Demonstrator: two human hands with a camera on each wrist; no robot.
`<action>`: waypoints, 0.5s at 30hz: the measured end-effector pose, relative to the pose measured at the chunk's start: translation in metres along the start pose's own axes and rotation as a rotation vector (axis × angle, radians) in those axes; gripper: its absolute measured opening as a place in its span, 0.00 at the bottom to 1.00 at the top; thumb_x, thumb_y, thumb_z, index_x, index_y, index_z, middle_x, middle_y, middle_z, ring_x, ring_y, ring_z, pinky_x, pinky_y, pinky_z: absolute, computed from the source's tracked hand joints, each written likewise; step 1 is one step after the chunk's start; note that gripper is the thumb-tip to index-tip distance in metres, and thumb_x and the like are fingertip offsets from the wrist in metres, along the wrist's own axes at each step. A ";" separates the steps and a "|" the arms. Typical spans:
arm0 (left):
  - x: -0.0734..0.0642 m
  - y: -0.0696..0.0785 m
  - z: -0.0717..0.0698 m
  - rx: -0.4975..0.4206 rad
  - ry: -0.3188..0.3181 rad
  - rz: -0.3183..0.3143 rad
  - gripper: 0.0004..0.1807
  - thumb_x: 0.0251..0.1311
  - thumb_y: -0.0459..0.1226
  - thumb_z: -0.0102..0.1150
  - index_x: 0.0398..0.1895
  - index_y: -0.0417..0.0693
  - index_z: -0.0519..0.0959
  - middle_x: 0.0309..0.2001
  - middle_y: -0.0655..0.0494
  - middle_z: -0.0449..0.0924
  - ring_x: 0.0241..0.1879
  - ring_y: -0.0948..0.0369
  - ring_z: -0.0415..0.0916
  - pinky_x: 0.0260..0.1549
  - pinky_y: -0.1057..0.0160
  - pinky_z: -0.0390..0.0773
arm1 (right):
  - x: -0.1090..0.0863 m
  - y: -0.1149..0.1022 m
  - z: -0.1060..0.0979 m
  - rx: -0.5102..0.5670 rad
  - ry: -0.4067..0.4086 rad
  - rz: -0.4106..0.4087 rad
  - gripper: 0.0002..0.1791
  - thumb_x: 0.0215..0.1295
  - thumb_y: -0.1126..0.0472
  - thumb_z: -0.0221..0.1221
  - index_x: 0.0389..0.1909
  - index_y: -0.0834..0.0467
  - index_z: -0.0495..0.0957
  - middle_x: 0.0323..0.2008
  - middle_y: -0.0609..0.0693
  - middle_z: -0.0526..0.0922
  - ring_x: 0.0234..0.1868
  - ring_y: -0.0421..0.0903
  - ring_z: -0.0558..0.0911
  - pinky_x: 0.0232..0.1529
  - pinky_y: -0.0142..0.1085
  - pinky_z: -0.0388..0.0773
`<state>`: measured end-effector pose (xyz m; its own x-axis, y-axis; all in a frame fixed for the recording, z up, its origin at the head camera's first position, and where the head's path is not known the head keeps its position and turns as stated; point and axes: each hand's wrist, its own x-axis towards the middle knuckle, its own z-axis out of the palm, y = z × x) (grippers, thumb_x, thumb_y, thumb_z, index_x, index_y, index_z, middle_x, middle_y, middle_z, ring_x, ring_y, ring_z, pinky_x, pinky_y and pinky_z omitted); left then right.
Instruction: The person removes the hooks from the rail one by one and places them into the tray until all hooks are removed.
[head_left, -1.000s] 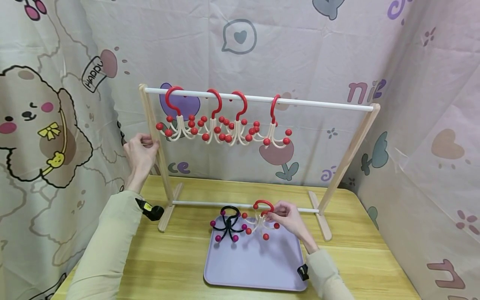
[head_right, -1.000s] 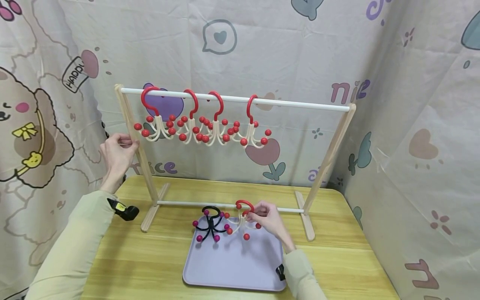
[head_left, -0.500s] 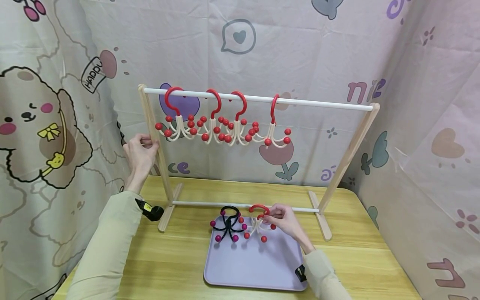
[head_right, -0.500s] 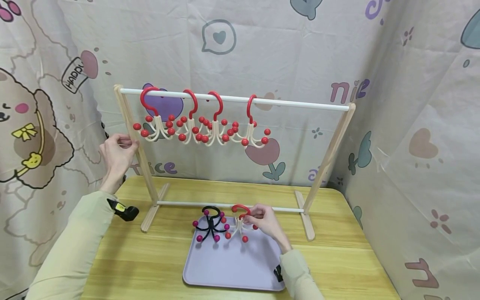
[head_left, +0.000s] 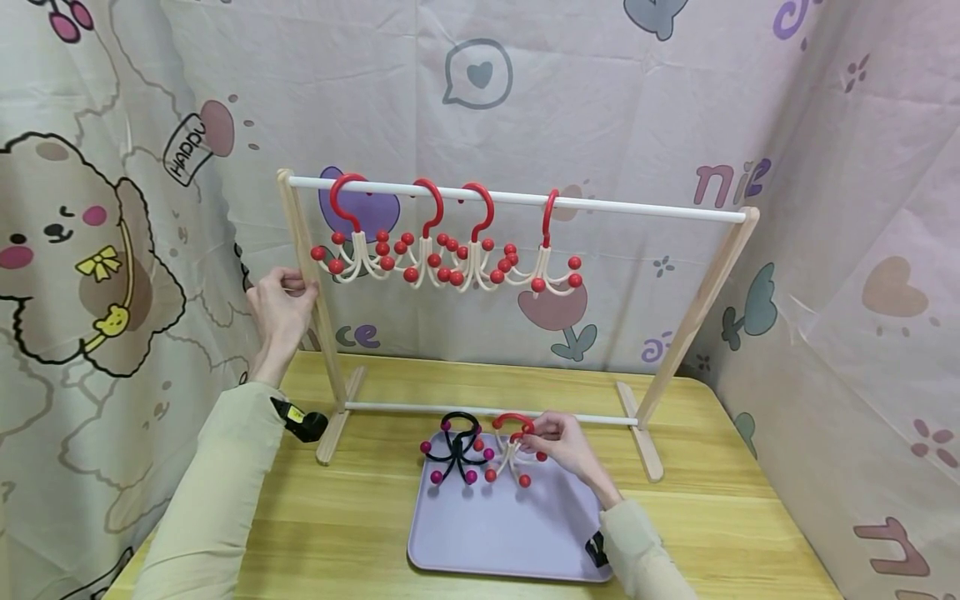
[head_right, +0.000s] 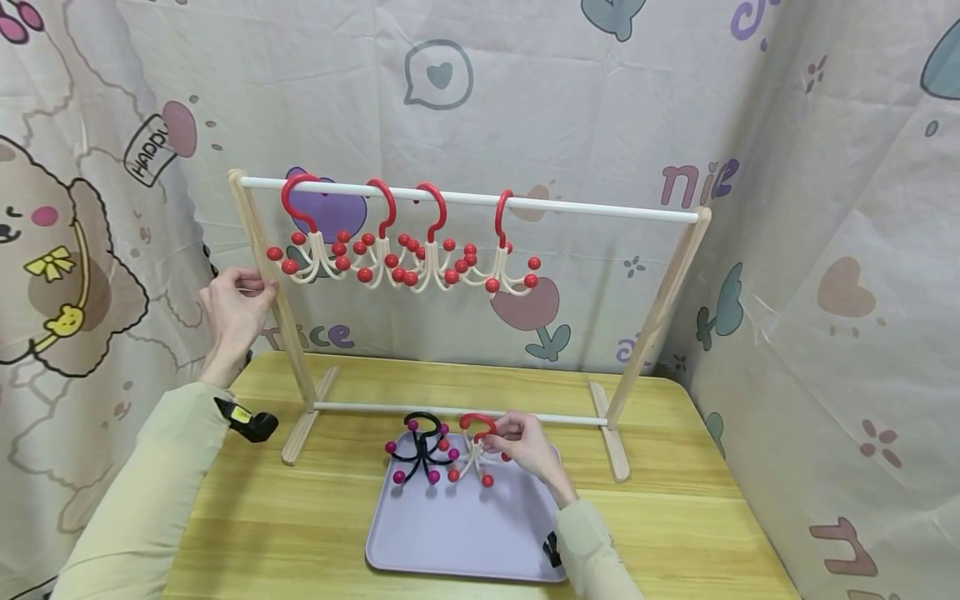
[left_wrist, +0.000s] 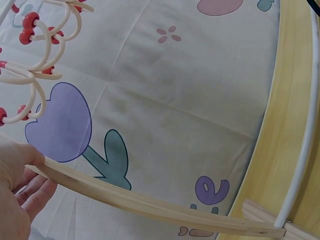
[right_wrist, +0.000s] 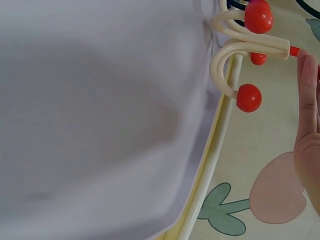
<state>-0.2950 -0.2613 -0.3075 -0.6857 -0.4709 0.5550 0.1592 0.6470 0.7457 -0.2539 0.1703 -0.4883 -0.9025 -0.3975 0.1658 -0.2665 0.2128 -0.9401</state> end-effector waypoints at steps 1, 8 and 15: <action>0.000 0.000 0.000 0.001 -0.001 -0.002 0.14 0.63 0.35 0.62 0.47 0.33 0.82 0.43 0.35 0.87 0.24 0.84 0.61 0.48 0.60 0.70 | 0.000 0.000 0.000 0.003 -0.001 0.005 0.11 0.63 0.71 0.63 0.42 0.75 0.78 0.39 0.73 0.86 0.37 0.62 0.89 0.39 0.52 0.85; 0.000 0.000 0.000 -0.009 -0.007 -0.006 0.15 0.63 0.34 0.61 0.48 0.32 0.81 0.43 0.35 0.87 0.26 0.81 0.62 0.53 0.56 0.71 | 0.001 0.001 0.003 0.006 -0.001 0.023 0.11 0.62 0.71 0.63 0.42 0.75 0.78 0.39 0.73 0.86 0.37 0.62 0.89 0.39 0.52 0.85; 0.000 0.000 0.000 0.001 0.001 0.000 0.14 0.62 0.34 0.62 0.48 0.33 0.82 0.43 0.35 0.87 0.23 0.87 0.60 0.43 0.68 0.67 | 0.001 0.002 0.003 0.010 -0.001 0.029 0.11 0.63 0.71 0.64 0.42 0.75 0.78 0.39 0.73 0.86 0.36 0.56 0.91 0.38 0.49 0.86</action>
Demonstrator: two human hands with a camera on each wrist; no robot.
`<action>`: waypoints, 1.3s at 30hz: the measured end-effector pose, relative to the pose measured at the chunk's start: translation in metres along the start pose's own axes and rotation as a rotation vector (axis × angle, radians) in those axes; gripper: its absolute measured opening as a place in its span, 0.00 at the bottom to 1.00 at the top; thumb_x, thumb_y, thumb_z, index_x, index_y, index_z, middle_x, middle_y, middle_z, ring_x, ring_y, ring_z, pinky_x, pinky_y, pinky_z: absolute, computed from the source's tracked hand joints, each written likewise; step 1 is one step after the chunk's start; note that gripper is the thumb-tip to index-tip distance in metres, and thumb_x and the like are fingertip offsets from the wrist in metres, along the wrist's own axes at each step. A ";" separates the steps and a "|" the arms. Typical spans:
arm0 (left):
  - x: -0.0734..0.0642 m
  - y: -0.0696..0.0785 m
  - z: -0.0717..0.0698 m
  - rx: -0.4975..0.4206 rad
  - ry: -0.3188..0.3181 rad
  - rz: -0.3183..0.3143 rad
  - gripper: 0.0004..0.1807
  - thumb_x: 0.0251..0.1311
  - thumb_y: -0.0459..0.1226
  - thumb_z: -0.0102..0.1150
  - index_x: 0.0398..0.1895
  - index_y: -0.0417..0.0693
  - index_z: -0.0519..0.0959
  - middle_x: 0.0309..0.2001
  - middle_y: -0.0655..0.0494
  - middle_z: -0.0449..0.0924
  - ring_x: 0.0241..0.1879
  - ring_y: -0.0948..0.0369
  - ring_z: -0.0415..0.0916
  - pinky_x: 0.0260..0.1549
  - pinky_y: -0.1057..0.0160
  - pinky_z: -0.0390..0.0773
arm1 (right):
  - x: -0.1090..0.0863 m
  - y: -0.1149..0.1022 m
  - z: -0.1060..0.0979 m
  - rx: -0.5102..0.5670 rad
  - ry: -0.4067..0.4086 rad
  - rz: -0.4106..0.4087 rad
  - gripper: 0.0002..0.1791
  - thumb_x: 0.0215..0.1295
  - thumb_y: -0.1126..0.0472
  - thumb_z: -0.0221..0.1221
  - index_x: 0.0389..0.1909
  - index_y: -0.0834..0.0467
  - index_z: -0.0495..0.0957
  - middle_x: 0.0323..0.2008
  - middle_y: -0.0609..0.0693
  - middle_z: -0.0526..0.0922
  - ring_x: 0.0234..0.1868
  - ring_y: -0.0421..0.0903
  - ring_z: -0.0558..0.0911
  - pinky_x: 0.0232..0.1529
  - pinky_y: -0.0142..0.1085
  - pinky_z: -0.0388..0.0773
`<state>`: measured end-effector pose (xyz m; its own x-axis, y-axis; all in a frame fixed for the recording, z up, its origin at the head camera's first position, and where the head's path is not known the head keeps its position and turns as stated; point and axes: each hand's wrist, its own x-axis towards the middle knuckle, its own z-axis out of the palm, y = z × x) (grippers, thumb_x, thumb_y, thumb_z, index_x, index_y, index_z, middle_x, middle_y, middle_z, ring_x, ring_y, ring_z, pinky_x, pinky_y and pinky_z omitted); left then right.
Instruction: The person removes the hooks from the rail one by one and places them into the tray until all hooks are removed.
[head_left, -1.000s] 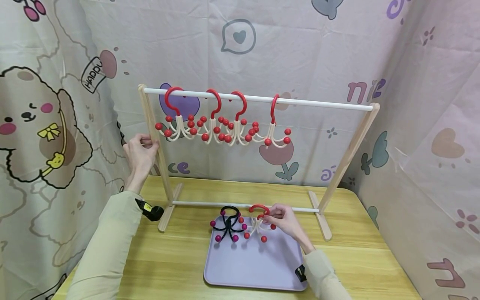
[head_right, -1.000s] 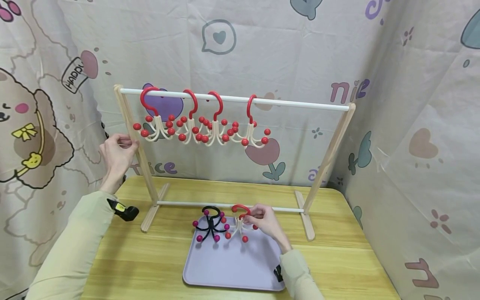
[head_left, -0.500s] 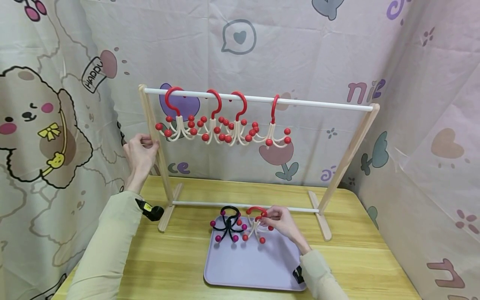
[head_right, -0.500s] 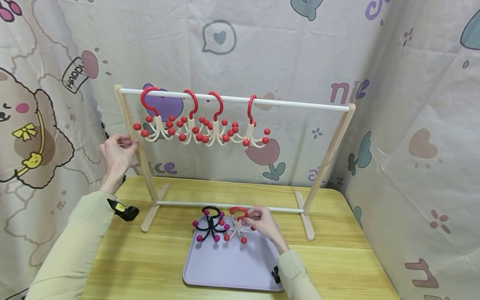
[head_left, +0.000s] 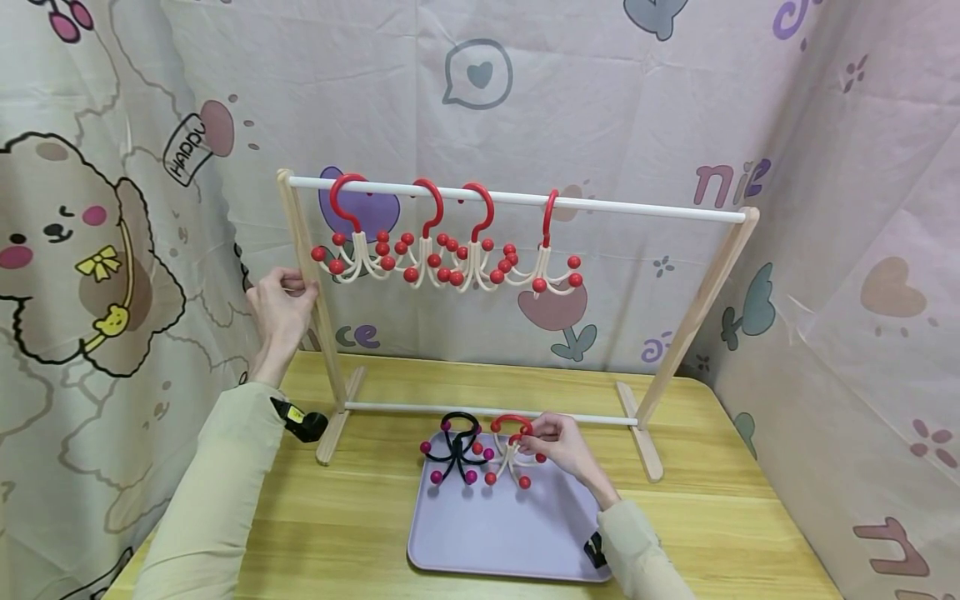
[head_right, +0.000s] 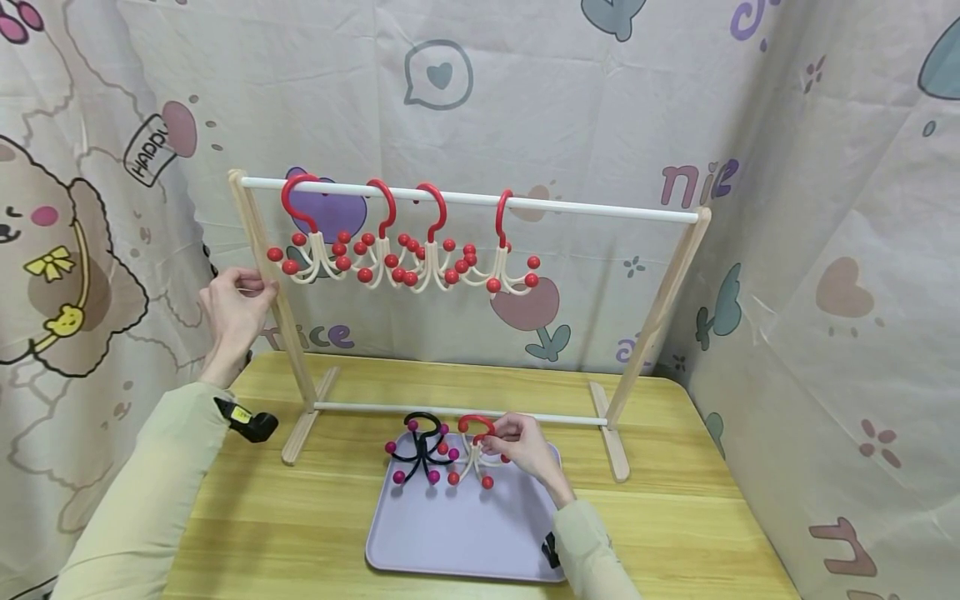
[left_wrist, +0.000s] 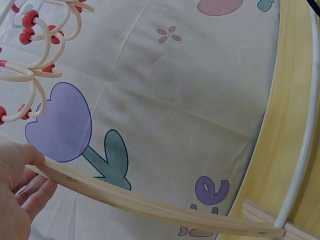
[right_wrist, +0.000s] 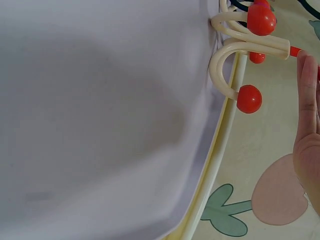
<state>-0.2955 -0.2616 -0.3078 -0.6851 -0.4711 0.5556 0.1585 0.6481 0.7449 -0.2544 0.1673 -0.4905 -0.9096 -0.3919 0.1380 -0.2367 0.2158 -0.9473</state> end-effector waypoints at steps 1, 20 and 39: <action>0.000 0.000 0.000 0.001 0.000 0.000 0.14 0.62 0.34 0.62 0.47 0.33 0.82 0.43 0.36 0.87 0.23 0.87 0.60 0.43 0.68 0.67 | 0.000 0.000 0.000 -0.001 -0.001 0.000 0.11 0.63 0.71 0.63 0.42 0.75 0.78 0.39 0.73 0.86 0.36 0.56 0.90 0.38 0.48 0.86; 0.001 -0.002 0.001 -0.014 0.011 0.014 0.14 0.61 0.34 0.62 0.46 0.32 0.82 0.42 0.35 0.87 0.23 0.87 0.61 0.44 0.65 0.70 | 0.000 0.002 0.000 0.002 -0.003 -0.013 0.13 0.62 0.71 0.64 0.43 0.76 0.77 0.38 0.74 0.85 0.35 0.59 0.90 0.39 0.52 0.85; 0.001 -0.003 0.002 -0.015 0.022 0.023 0.12 0.61 0.33 0.62 0.44 0.33 0.83 0.41 0.36 0.88 0.22 0.88 0.61 0.37 0.73 0.65 | 0.000 -0.005 -0.002 -0.082 0.083 -0.095 0.15 0.58 0.65 0.69 0.45 0.68 0.82 0.26 0.50 0.82 0.28 0.33 0.79 0.32 0.26 0.77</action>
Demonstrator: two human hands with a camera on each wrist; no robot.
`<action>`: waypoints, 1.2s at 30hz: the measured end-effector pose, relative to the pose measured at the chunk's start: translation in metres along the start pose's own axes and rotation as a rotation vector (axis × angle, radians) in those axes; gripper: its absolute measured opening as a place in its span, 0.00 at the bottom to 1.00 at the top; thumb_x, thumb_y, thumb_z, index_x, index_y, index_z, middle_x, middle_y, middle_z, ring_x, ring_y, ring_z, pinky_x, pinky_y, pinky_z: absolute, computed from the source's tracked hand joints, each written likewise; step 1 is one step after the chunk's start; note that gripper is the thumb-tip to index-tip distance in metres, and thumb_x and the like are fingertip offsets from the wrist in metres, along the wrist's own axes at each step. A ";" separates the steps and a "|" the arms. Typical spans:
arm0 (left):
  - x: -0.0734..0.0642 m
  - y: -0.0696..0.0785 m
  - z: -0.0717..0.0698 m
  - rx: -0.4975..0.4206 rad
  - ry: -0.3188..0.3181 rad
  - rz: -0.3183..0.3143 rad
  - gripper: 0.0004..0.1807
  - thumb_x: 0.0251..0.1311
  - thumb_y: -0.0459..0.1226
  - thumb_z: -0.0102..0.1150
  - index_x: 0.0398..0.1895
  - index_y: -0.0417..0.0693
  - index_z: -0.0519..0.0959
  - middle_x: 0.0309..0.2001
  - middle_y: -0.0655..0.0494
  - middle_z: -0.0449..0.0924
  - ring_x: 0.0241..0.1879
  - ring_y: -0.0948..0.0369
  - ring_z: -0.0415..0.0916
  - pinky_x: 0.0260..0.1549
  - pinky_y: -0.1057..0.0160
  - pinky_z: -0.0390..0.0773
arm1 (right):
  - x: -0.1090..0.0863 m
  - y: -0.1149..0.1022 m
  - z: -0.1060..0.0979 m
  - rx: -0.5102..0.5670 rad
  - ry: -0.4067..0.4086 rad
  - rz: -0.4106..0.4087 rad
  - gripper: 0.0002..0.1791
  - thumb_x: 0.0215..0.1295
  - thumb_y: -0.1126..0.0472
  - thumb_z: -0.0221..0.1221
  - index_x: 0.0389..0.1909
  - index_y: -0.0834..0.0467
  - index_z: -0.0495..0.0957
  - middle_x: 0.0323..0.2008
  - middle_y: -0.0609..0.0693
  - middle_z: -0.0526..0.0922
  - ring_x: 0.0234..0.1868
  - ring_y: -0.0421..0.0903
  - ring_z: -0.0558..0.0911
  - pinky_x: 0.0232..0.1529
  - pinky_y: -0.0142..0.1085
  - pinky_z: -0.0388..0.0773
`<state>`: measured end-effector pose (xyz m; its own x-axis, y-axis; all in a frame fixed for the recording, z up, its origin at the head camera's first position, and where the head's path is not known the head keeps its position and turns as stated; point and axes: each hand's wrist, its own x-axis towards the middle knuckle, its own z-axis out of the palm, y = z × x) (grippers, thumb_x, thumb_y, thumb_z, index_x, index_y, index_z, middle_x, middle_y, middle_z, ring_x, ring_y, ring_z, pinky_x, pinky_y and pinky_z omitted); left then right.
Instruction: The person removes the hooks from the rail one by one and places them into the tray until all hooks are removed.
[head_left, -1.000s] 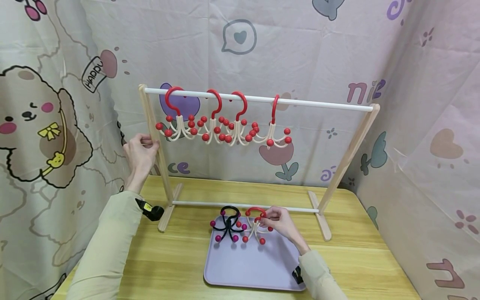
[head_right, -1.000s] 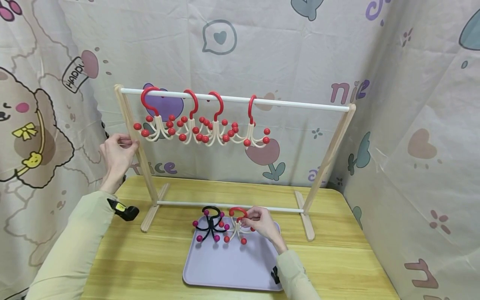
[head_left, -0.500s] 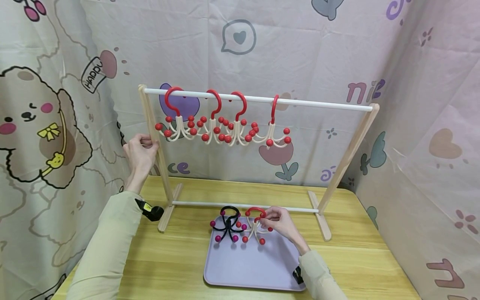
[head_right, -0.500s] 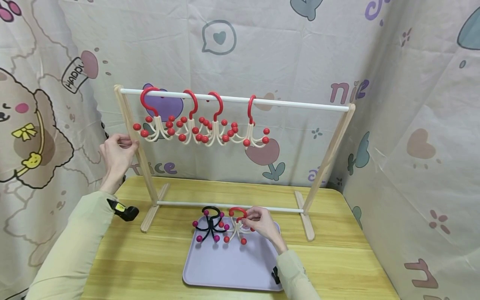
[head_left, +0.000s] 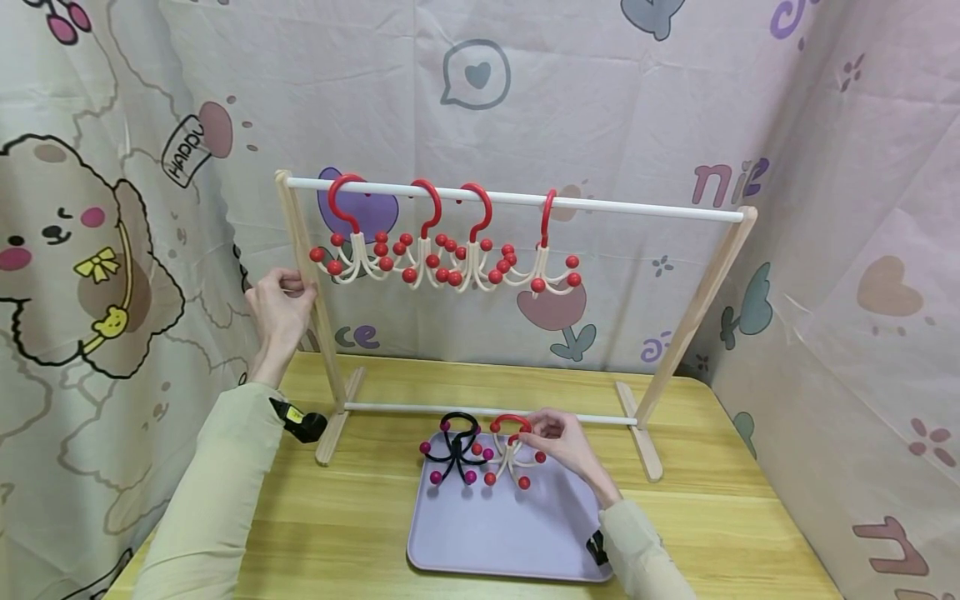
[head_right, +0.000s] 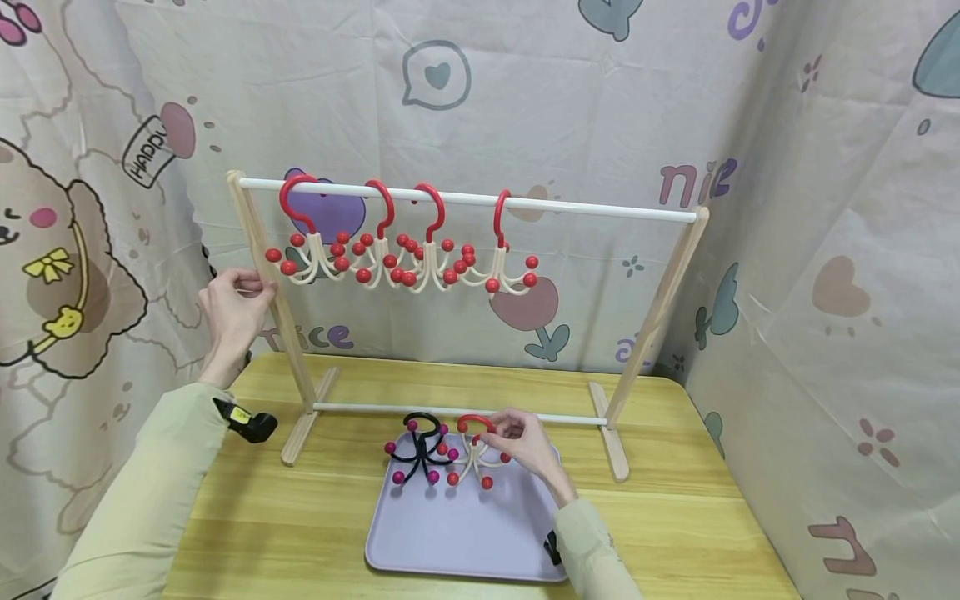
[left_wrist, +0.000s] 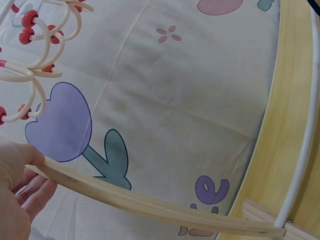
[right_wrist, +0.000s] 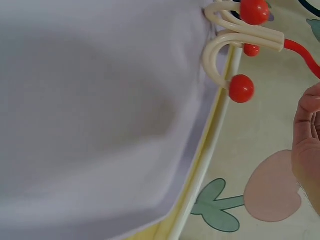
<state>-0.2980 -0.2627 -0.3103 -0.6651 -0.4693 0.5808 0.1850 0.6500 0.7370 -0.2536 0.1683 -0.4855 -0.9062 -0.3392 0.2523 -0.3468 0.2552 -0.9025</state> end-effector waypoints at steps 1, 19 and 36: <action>0.000 0.000 0.000 0.001 -0.001 0.000 0.12 0.61 0.33 0.62 0.44 0.33 0.83 0.41 0.36 0.88 0.22 0.88 0.61 0.37 0.73 0.65 | 0.000 -0.001 -0.001 -0.001 0.002 -0.006 0.16 0.59 0.65 0.69 0.46 0.67 0.82 0.27 0.51 0.82 0.28 0.33 0.79 0.33 0.26 0.77; -0.001 0.001 -0.001 0.001 0.004 0.009 0.13 0.61 0.33 0.61 0.44 0.32 0.83 0.40 0.35 0.88 0.22 0.89 0.60 0.37 0.73 0.65 | 0.016 -0.040 -0.021 -0.012 0.084 -0.089 0.16 0.60 0.67 0.68 0.49 0.68 0.81 0.26 0.46 0.79 0.27 0.33 0.77 0.33 0.26 0.77; -0.001 0.002 -0.001 0.006 -0.011 -0.004 0.13 0.62 0.34 0.62 0.46 0.32 0.82 0.42 0.36 0.87 0.23 0.86 0.61 0.37 0.73 0.65 | 0.046 -0.099 -0.046 0.000 0.275 -0.227 0.13 0.61 0.71 0.66 0.47 0.70 0.81 0.24 0.41 0.80 0.24 0.32 0.76 0.29 0.23 0.73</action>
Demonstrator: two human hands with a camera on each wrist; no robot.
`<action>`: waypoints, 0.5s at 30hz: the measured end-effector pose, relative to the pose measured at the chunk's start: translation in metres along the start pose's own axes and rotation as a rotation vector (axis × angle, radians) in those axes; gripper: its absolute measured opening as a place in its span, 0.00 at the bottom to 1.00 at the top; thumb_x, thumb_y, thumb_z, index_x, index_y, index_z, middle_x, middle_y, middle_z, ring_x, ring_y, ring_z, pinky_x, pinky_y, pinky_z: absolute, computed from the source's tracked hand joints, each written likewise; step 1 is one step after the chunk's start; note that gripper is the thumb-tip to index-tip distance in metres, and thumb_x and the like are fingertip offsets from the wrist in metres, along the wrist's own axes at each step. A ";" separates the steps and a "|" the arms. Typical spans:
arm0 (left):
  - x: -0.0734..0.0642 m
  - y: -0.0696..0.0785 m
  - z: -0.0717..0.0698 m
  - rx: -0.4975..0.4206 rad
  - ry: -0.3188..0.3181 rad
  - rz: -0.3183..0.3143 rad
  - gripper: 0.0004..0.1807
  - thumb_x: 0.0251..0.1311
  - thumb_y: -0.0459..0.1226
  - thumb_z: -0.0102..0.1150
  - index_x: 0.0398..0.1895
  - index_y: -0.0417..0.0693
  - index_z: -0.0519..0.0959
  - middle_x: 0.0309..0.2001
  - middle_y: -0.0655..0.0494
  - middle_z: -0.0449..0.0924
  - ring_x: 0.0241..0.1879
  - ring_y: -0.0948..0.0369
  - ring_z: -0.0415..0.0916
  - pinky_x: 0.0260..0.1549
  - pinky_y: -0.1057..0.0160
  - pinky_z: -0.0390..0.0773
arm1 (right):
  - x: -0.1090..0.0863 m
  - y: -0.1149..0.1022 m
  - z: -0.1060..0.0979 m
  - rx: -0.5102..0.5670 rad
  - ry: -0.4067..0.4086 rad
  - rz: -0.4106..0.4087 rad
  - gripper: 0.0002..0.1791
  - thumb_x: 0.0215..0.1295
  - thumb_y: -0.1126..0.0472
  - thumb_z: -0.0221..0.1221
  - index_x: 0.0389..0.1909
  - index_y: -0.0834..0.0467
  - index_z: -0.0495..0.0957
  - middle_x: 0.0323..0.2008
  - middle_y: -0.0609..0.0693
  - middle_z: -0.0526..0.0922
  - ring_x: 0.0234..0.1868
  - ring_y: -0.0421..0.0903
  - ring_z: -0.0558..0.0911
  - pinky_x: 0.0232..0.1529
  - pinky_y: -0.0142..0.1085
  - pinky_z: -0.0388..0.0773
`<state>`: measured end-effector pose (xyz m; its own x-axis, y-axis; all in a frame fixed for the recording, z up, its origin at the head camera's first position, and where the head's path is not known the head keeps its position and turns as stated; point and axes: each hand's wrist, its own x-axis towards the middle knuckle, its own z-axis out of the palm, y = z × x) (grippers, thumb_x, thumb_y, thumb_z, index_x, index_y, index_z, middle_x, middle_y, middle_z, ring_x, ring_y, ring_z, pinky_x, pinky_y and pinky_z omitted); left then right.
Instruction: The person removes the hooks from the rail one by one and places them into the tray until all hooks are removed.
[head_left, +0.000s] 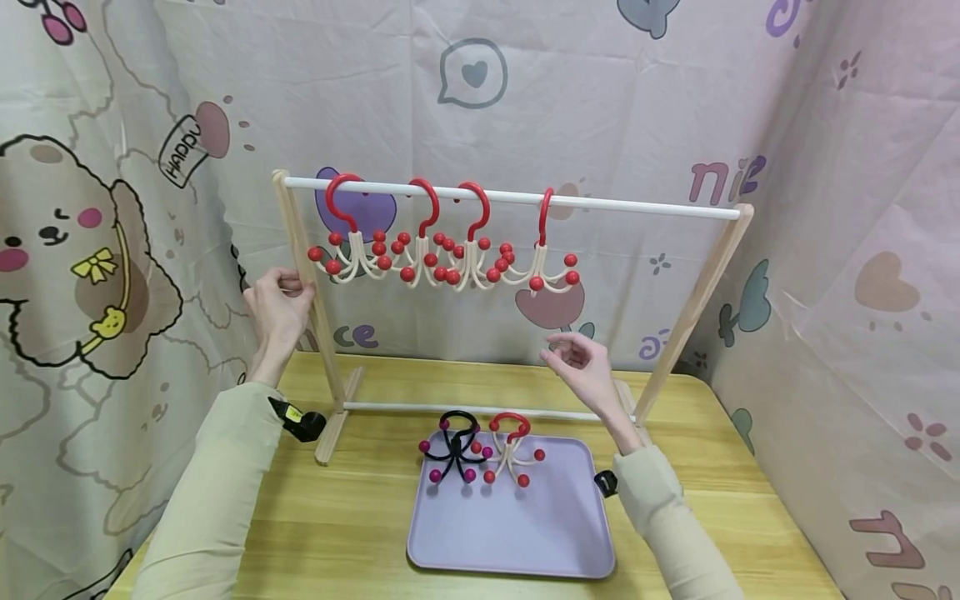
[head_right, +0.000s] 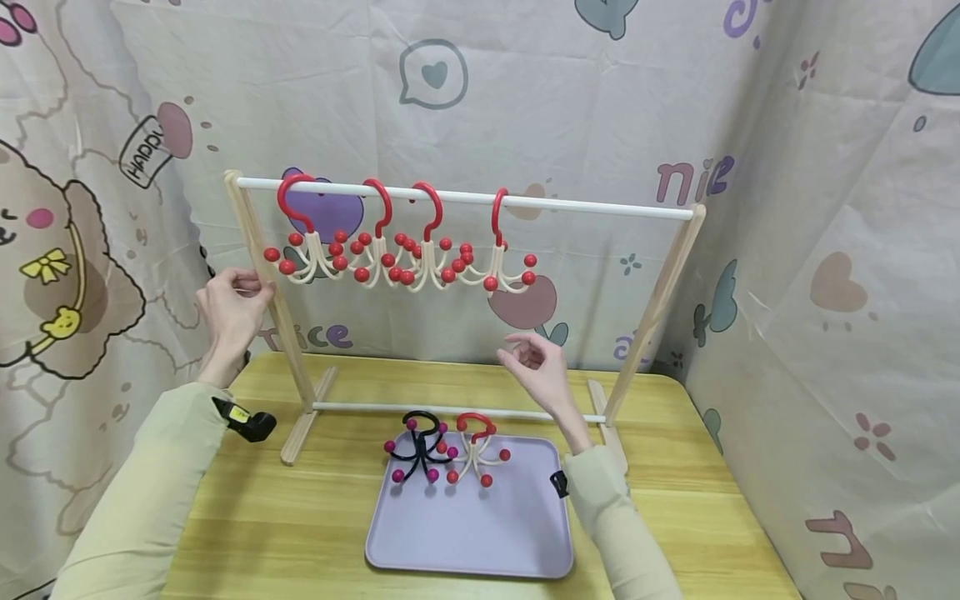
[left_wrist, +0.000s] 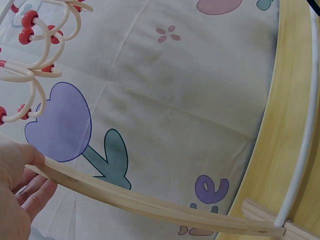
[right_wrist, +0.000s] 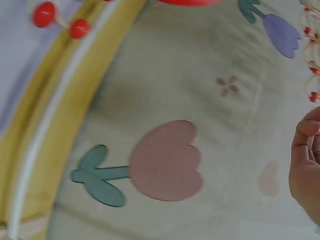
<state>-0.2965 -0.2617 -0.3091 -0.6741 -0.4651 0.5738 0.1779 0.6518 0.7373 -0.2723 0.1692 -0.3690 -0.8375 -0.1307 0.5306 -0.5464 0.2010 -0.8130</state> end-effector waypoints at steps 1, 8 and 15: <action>0.000 0.000 0.000 0.001 -0.002 -0.002 0.13 0.62 0.34 0.62 0.46 0.33 0.82 0.42 0.36 0.87 0.23 0.85 0.61 0.37 0.72 0.65 | 0.003 -0.004 -0.001 0.008 0.012 -0.005 0.13 0.62 0.71 0.65 0.48 0.70 0.81 0.24 0.41 0.80 0.23 0.33 0.76 0.29 0.23 0.74; 0.000 0.000 -0.001 0.001 -0.013 -0.015 0.14 0.63 0.35 0.62 0.47 0.33 0.82 0.43 0.35 0.87 0.23 0.85 0.61 0.37 0.71 0.66 | 0.026 -0.035 -0.007 0.042 0.126 -0.106 0.13 0.61 0.72 0.65 0.46 0.71 0.81 0.22 0.40 0.80 0.22 0.33 0.76 0.26 0.22 0.72; 0.000 0.001 -0.001 -0.005 -0.015 -0.017 0.14 0.63 0.34 0.61 0.47 0.33 0.82 0.43 0.36 0.87 0.31 0.69 0.72 0.40 0.70 0.65 | 0.048 -0.062 -0.010 0.053 0.189 -0.180 0.12 0.61 0.73 0.64 0.45 0.73 0.80 0.22 0.35 0.82 0.19 0.30 0.76 0.24 0.22 0.73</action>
<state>-0.2961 -0.2618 -0.3083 -0.6874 -0.4674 0.5558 0.1696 0.6409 0.7487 -0.2789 0.1602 -0.2909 -0.7148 0.0251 0.6989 -0.6898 0.1388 -0.7105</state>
